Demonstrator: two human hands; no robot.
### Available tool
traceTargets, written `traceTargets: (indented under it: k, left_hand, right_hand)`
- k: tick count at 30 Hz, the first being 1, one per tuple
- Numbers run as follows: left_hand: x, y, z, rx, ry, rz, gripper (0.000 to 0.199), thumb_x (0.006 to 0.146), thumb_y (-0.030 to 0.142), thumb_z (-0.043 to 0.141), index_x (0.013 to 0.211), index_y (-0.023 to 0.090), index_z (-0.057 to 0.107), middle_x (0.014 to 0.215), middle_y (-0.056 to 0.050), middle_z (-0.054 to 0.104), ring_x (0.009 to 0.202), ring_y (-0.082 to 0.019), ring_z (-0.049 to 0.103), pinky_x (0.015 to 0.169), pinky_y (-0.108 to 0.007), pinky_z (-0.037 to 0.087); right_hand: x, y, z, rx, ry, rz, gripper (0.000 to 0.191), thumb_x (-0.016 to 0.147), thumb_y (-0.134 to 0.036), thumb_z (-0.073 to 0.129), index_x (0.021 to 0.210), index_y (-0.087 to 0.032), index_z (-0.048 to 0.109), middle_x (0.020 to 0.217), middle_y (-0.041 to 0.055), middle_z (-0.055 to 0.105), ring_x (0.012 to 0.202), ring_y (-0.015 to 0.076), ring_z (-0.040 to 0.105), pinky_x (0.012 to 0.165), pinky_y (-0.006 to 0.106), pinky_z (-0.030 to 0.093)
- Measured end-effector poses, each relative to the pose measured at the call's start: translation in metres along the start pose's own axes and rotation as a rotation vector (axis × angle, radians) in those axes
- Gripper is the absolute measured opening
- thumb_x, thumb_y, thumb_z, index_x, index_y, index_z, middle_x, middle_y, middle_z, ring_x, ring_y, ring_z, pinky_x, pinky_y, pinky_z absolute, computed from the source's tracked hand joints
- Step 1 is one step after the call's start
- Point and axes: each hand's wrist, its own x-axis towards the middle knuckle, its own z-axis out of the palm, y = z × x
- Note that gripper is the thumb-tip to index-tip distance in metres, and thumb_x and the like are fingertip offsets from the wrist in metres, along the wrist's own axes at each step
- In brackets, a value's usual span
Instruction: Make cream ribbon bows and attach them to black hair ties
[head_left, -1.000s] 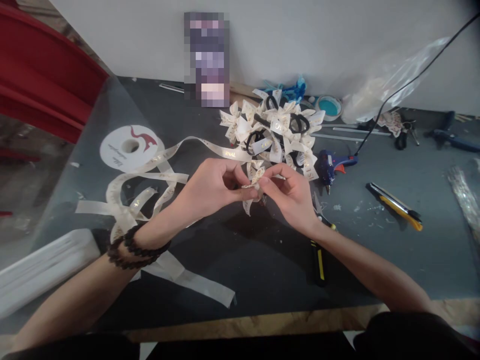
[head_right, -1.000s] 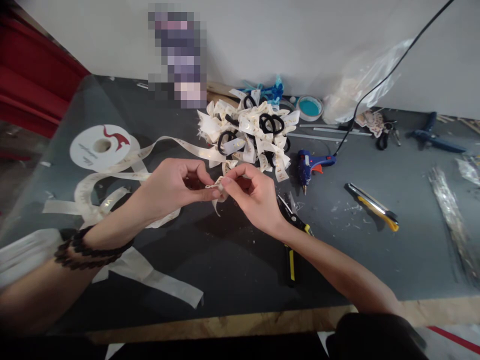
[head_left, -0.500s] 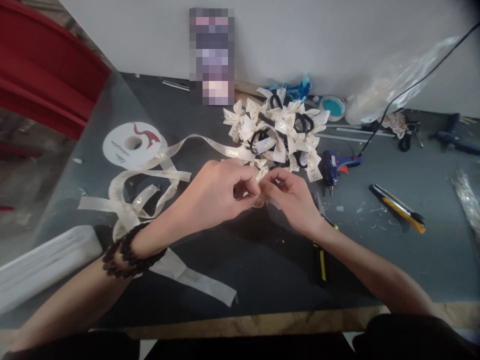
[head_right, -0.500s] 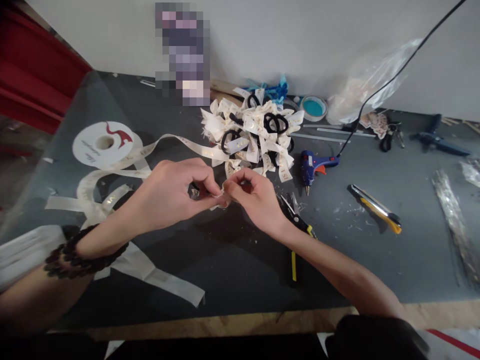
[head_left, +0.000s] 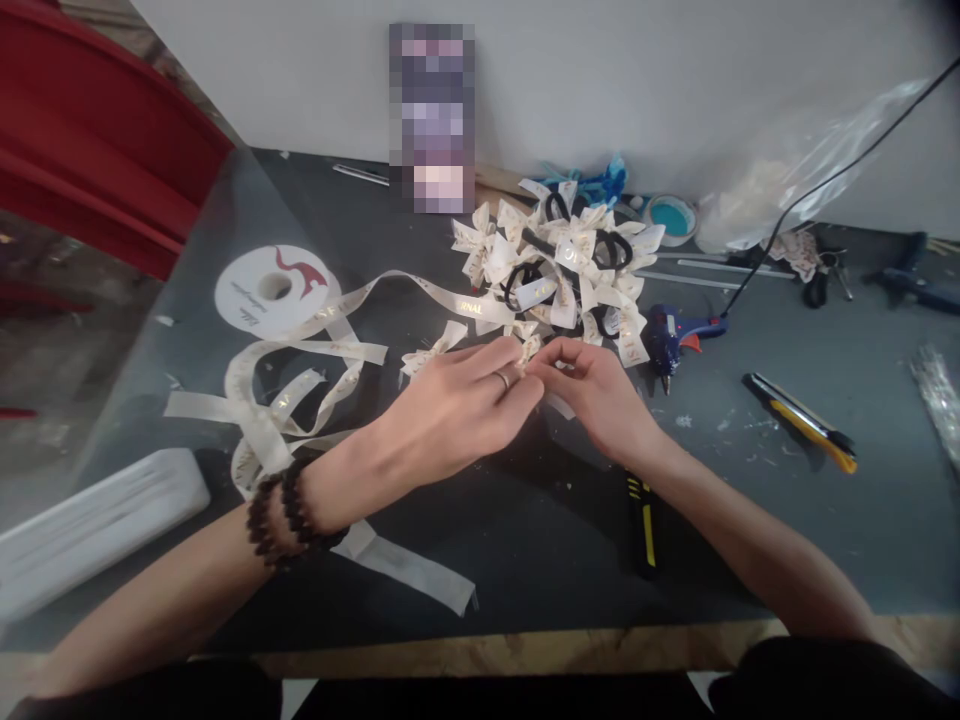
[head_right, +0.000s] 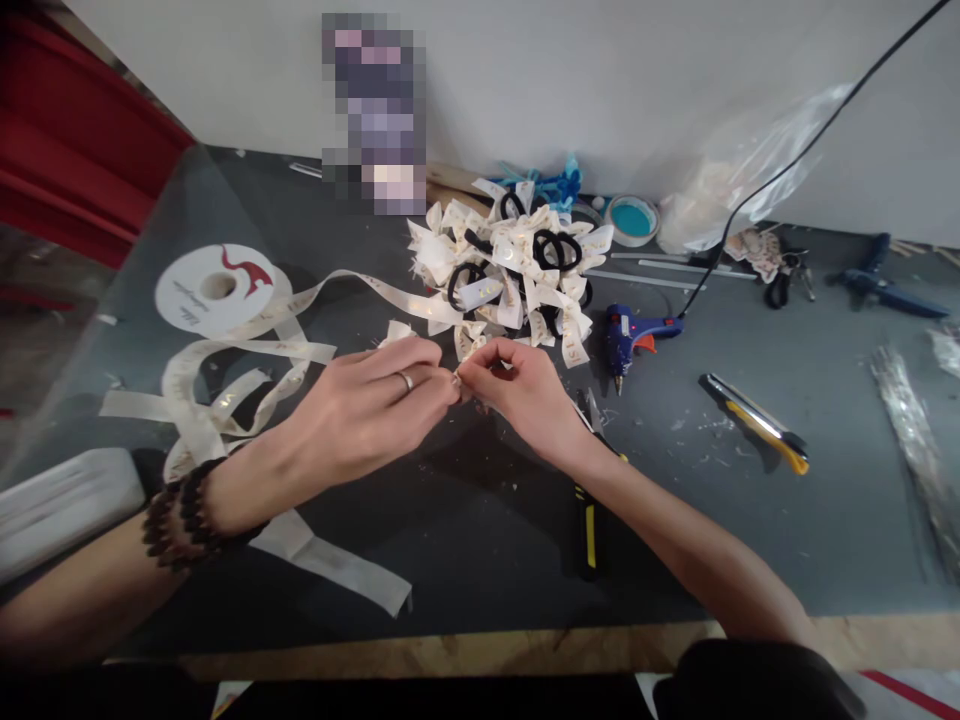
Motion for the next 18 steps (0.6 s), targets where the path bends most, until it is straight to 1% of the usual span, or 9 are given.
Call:
traceTargets:
  k: [2, 4, 7, 9, 12, 16, 18]
  left_hand:
    - [0.003, 0.002, 0.000, 0.000, 0.004, 0.016, 0.036, 0.104, 0.007, 0.047, 0.075, 0.021, 0.064, 0.070, -0.005, 0.070, 0.090, -0.024, 0.076, 0.065, -0.033, 0.059]
    - [0.006, 0.005, 0.000, -0.039, -0.008, -0.003, 0.037, 0.105, 0.008, 0.047, 0.076, 0.022, 0.065, 0.076, -0.007, 0.075, 0.098, -0.025, 0.078, 0.071, -0.035, 0.063]
    - [0.005, 0.009, 0.000, -0.070, -0.023, -0.080, 0.034, 0.106, 0.011, 0.050, 0.080, 0.022, 0.069, 0.087, -0.010, 0.081, 0.107, -0.027, 0.079, 0.074, -0.037, 0.067]
    - [0.003, 0.009, 0.001, -0.096, -0.033, -0.130, 0.031, 0.106, 0.013, 0.052, 0.086, 0.023, 0.073, 0.097, -0.011, 0.083, 0.113, -0.029, 0.078, 0.078, -0.038, 0.069]
    - [0.001, 0.009, -0.001, -0.210, -0.083, -0.181, 0.026, 0.104, 0.015, 0.056, 0.091, 0.024, 0.076, 0.107, -0.010, 0.084, 0.120, -0.032, 0.077, 0.083, -0.041, 0.071]
    - [0.002, 0.008, -0.005, -0.369, -0.175, -0.237, 0.028, 0.104, 0.017, 0.057, 0.086, 0.027, 0.076, 0.108, -0.007, 0.085, 0.119, -0.033, 0.078, 0.087, -0.045, 0.072]
    - [0.002, 0.009, -0.004, -0.364, -0.147, -0.268, 0.028, 0.103, 0.017, 0.058, 0.082, 0.027, 0.074, 0.107, -0.007, 0.085, 0.116, -0.032, 0.078, 0.087, -0.046, 0.071]
  right_hand:
    - [0.001, -0.002, -0.001, 0.048, 0.006, 0.010, 0.031, 0.082, -0.045, 0.086, 0.077, -0.020, 0.068, 0.071, -0.0034, 0.064, 0.064, 0.0107, 0.052, 0.061, 0.026, 0.045]
    - [0.002, -0.002, -0.001, 0.095, 0.008, 0.023, 0.032, 0.079, -0.045, 0.088, 0.078, -0.020, 0.069, 0.073, -0.0033, 0.063, 0.067, 0.0112, 0.053, 0.064, 0.027, 0.045]
    - [0.002, -0.001, -0.002, 0.115, 0.009, 0.014, 0.030, 0.078, -0.043, 0.089, 0.079, -0.020, 0.070, 0.074, -0.0030, 0.063, 0.069, 0.0118, 0.053, 0.064, 0.027, 0.044]
    - [0.001, -0.001, -0.002, 0.109, 0.018, 0.007, 0.027, 0.081, -0.042, 0.087, 0.080, -0.021, 0.070, 0.074, -0.0034, 0.063, 0.066, 0.0115, 0.050, 0.062, 0.027, 0.042]
    - [-0.003, -0.003, -0.001, 0.117, 0.035, 0.032, 0.026, 0.084, -0.042, 0.084, 0.082, -0.022, 0.068, 0.070, -0.0049, 0.059, 0.061, 0.0106, 0.046, 0.057, 0.026, 0.039]
    - [-0.008, -0.006, 0.000, 0.085, 0.044, 0.020, 0.023, 0.088, -0.039, 0.079, 0.081, -0.021, 0.066, 0.070, -0.0044, 0.058, 0.061, 0.0101, 0.046, 0.055, 0.025, 0.038]
    - [-0.009, -0.004, 0.001, 0.045, 0.053, -0.011, 0.022, 0.090, -0.039, 0.078, 0.083, -0.021, 0.067, 0.073, -0.0033, 0.061, 0.063, 0.0106, 0.049, 0.057, 0.025, 0.040]
